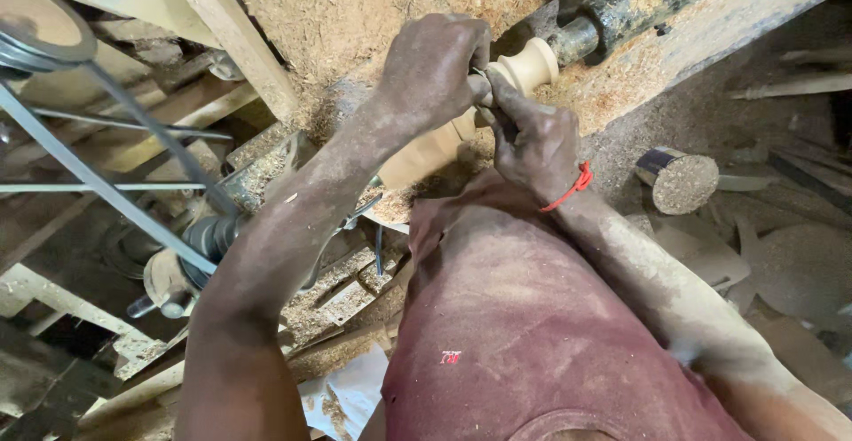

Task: The person shapes a rotating wooden object on a lathe using a handheld tool and then sands the surface with a piece of sandpaper.

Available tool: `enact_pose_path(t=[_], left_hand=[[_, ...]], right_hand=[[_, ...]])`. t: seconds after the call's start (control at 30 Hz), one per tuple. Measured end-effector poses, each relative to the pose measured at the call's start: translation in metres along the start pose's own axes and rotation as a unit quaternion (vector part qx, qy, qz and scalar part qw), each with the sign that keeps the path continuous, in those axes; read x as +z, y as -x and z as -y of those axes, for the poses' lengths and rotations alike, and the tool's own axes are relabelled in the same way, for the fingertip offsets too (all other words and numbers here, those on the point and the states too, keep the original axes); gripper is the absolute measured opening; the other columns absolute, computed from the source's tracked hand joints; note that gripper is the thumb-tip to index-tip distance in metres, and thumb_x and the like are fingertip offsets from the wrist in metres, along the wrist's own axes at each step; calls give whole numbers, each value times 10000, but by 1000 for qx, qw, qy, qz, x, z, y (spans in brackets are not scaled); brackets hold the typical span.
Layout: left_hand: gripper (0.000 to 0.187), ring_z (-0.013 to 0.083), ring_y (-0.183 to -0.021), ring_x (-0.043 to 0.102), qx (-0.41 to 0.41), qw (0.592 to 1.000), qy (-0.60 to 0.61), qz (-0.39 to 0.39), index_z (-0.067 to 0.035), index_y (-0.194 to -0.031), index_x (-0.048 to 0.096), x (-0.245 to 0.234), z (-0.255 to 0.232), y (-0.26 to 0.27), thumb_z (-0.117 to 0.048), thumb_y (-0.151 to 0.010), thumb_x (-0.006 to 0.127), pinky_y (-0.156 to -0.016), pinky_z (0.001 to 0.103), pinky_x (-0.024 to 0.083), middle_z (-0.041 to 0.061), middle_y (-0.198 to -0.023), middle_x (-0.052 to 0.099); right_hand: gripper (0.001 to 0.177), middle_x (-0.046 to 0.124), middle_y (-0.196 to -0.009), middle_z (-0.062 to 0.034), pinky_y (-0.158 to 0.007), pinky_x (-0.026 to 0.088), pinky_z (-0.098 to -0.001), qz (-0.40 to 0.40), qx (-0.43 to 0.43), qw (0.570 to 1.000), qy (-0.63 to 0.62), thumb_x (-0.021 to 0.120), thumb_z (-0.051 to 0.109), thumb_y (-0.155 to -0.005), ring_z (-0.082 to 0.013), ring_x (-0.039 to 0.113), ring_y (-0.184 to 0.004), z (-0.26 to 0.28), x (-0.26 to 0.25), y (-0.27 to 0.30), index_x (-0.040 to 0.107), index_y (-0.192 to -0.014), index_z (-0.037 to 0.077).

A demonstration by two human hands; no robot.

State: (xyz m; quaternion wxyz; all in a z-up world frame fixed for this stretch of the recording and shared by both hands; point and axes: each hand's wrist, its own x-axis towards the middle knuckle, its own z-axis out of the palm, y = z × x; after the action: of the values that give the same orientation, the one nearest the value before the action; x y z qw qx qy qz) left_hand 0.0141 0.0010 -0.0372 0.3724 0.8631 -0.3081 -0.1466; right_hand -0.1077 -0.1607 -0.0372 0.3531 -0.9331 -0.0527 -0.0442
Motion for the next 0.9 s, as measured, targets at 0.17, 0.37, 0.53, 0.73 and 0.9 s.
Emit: enact_pose_path(t=[0.17, 0.37, 0.53, 0.73, 0.9], left_hand=[[295, 322, -737, 671, 23, 1000, 13, 15, -72, -726, 635, -5, 2, 2, -159, -631, 901, -640, 486, 506, 107, -754, 673], [257, 298, -732, 669, 33, 999, -1, 31, -74, -728, 637, -4, 9, 2, -109, -653, 880, -633, 468, 507, 95, -759, 671], [291, 284, -721, 669, 44, 999, 6, 30, -75, -717, 631, -5, 13, 6, -144, -649, 906, -632, 460, 510, 94, -751, 664], [312, 306, -734, 667, 28, 999, 6, 25, -63, -729, 626, -6, 8, 7, -154, -644, 912, -638, 472, 510, 100, -756, 666], [308, 304, -748, 677, 8, 1000, -6, 21, -70, -763, 628, -4, 3, 9, -164, -668, 905, -668, 473, 524, 102, -768, 666]], right_hand=[[411, 722, -855, -214, -615, 553, -446, -5, 8, 1000, 17, 773, 103, -972, -338, 733, -716, 6, 4, 5, 679, -1361, 11], [405, 724, -739, -157, -498, 501, -409, 9, 30, 999, 27, 731, 38, -975, -267, 680, -549, 5, 13, 9, 678, -1373, -8], [407, 726, -740, -140, -472, 472, -394, -14, 1, 999, 50, 719, 15, -966, -223, 654, -524, 7, 19, 11, 671, -1368, -22], [469, 727, -822, -176, -564, 528, -430, 0, -1, 999, 44, 710, 19, -922, -297, 704, -657, 10, 9, 10, 667, -1389, 29], [394, 728, -838, -205, -582, 547, -438, 7, 16, 999, 45, 727, 25, -934, -311, 732, -681, 5, 8, 5, 698, -1327, 35]])
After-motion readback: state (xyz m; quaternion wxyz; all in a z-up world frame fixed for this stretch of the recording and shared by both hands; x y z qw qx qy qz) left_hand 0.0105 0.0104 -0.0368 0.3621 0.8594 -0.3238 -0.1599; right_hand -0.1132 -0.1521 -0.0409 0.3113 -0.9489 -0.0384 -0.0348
